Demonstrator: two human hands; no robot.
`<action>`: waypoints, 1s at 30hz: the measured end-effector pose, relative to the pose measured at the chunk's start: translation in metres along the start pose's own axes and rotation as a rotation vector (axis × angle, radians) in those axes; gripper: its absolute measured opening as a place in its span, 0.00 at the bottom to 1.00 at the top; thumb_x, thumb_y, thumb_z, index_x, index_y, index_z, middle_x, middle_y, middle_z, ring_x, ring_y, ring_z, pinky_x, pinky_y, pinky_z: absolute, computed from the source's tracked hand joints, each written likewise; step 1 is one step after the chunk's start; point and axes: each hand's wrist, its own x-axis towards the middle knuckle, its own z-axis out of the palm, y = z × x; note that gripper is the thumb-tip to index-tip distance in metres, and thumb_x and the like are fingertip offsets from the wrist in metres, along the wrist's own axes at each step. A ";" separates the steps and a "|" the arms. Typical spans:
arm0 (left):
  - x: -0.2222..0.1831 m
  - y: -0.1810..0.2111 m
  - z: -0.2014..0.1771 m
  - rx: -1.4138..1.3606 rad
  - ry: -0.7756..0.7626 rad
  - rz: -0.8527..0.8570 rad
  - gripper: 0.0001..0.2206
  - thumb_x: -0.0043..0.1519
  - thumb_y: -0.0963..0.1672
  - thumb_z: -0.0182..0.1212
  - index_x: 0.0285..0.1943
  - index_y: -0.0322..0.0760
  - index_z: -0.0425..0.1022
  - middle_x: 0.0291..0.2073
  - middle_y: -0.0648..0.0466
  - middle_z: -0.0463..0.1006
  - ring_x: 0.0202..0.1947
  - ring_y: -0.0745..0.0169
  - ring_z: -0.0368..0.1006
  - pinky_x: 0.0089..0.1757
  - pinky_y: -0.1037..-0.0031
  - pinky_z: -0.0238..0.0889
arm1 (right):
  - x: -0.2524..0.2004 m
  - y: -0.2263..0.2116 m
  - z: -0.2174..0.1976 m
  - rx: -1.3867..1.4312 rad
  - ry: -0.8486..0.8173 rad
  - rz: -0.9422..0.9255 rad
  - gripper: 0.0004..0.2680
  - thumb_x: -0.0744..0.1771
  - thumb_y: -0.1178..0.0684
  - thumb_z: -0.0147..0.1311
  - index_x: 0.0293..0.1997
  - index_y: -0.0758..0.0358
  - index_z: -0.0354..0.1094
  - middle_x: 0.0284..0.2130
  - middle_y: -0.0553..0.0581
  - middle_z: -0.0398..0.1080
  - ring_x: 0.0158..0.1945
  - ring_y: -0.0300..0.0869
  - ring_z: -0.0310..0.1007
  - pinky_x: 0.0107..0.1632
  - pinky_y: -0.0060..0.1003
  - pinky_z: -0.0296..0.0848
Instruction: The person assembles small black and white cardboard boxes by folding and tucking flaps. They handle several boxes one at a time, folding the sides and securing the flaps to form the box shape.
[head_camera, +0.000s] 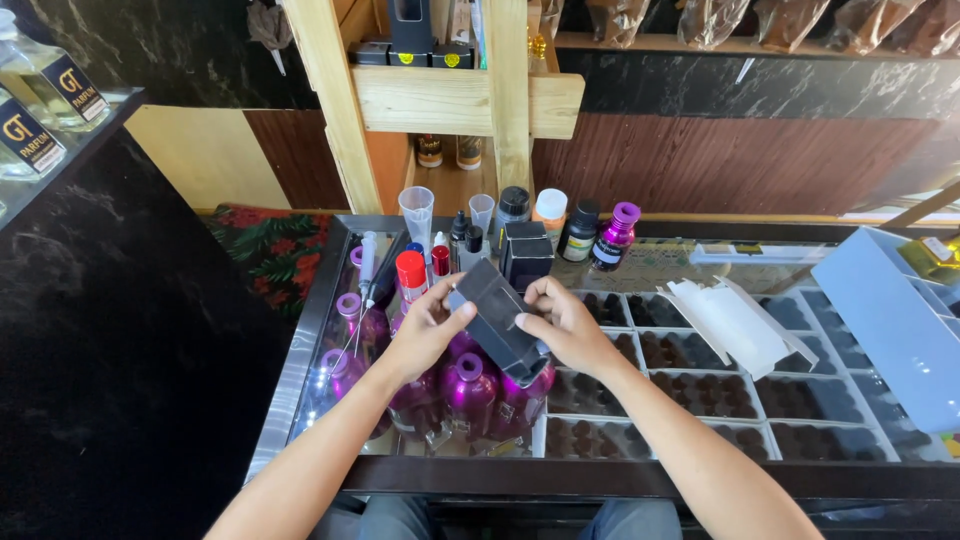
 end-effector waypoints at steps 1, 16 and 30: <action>0.001 -0.015 -0.007 0.000 0.003 0.004 0.24 0.64 0.41 0.64 0.70 0.32 0.67 0.46 0.45 0.82 0.45 0.63 0.77 0.48 0.66 0.76 | 0.001 0.001 0.003 -0.002 -0.004 -0.003 0.09 0.66 0.59 0.57 0.49 0.63 0.63 0.36 0.62 0.77 0.38 0.40 0.77 0.43 0.38 0.74; -0.008 0.027 0.023 0.543 0.070 0.336 0.36 0.50 0.46 0.79 0.70 0.38 0.69 0.48 0.43 0.77 0.49 0.46 0.76 0.48 0.57 0.72 | 0.000 0.005 0.013 0.080 0.143 -0.229 0.21 0.65 0.60 0.50 0.66 0.61 0.55 0.49 0.66 0.67 0.32 0.43 0.73 0.35 0.38 0.78; -0.009 0.023 0.026 0.875 0.056 0.439 0.36 0.49 0.47 0.74 0.70 0.40 0.68 0.50 0.43 0.78 0.48 0.37 0.78 0.45 0.53 0.73 | 0.003 0.005 0.015 -0.171 0.269 -0.391 0.10 0.64 0.65 0.58 0.49 0.65 0.70 0.27 0.58 0.74 0.27 0.43 0.78 0.26 0.33 0.80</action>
